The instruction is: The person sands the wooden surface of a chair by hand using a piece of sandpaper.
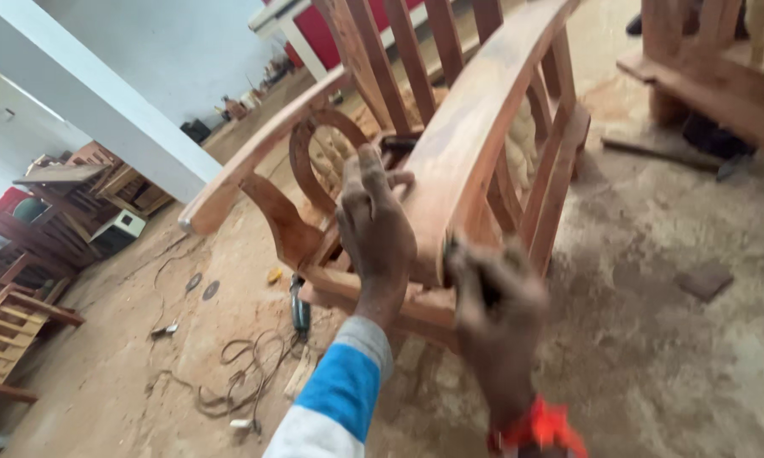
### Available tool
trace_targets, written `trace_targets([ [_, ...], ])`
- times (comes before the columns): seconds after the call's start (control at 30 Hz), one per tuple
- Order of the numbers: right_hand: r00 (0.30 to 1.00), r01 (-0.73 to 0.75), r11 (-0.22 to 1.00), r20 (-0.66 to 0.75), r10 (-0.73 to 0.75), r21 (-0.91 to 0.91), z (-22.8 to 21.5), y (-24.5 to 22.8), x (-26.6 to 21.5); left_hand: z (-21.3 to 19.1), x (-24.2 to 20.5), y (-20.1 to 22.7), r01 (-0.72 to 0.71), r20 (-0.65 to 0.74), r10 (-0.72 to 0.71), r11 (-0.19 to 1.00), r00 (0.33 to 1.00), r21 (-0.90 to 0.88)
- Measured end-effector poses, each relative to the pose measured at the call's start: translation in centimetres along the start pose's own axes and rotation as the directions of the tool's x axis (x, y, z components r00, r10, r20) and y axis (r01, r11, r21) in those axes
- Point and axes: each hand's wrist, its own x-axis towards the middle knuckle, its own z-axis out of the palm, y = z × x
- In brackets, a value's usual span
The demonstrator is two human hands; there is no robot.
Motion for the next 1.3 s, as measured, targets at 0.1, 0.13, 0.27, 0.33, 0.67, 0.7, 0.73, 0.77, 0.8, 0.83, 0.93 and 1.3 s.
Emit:
trace_targets([
  [0.1,0.986,-0.163,0.987,0.024,0.163,-0.004,-0.1,0.1,1.0,0.3,0.3,-0.7,-0.478,-0.028,0.529,0.788,0.848,0.387],
  [0.13,0.988,-0.155,0.988,0.019,0.155,-0.001,-0.3,-0.6,0.5,0.3,0.4,-0.6,-0.319,-0.056,0.343,0.913,0.937,0.253],
  [0.27,0.992,-0.117,0.993,0.053,0.119,-0.024,-0.6,-0.8,1.1,0.6,-0.2,-1.9,-0.532,-0.040,0.706,0.567,0.707,0.629],
  [0.33,0.994,-0.101,0.991,0.031,0.104,-0.089,-0.8,-0.4,1.2,0.4,-0.2,-2.4,-0.532,0.003,0.658,0.607,0.753,0.590],
  [0.67,0.996,-0.049,0.998,0.074,0.052,-0.048,-1.4,-1.3,1.6,0.3,0.0,-1.0,-0.607,-0.027,0.754,0.549,0.656,0.575],
  [0.7,0.996,-0.015,0.998,0.090,0.021,-0.065,-1.6,-1.8,1.5,0.4,0.2,0.0,-0.611,-0.039,0.762,0.548,0.647,0.571],
  [0.73,0.996,0.002,0.998,0.087,0.004,-0.064,-1.7,-2.1,1.4,0.2,0.0,0.8,-0.348,-0.091,0.389,0.890,0.917,0.295],
  [0.77,0.995,-0.050,0.994,0.086,0.059,-0.100,-1.6,-2.4,0.9,-0.1,-0.3,1.2,0.060,0.016,-0.060,0.998,0.998,0.015],
  [0.8,0.990,-0.102,0.985,0.084,0.114,-0.137,-1.6,-2.4,0.7,0.1,0.1,1.4,0.057,0.010,-0.057,0.998,0.998,0.015],
  [0.83,0.988,-0.122,0.983,0.082,0.134,-0.134,-1.5,-1.9,1.0,0.2,0.2,1.2,-0.123,-0.021,0.126,0.987,0.992,0.101],
  [0.93,0.987,-0.140,0.987,0.074,0.145,-0.076,-1.5,-0.5,2.5,0.2,-0.4,0.2,-0.407,-0.057,0.424,0.893,0.904,0.191],
  [1.3,0.994,-0.018,0.991,0.104,0.032,-0.136,-1.9,-1.9,1.5,0.2,-0.6,3.2,-0.123,-0.063,0.127,0.990,0.990,0.070],
])
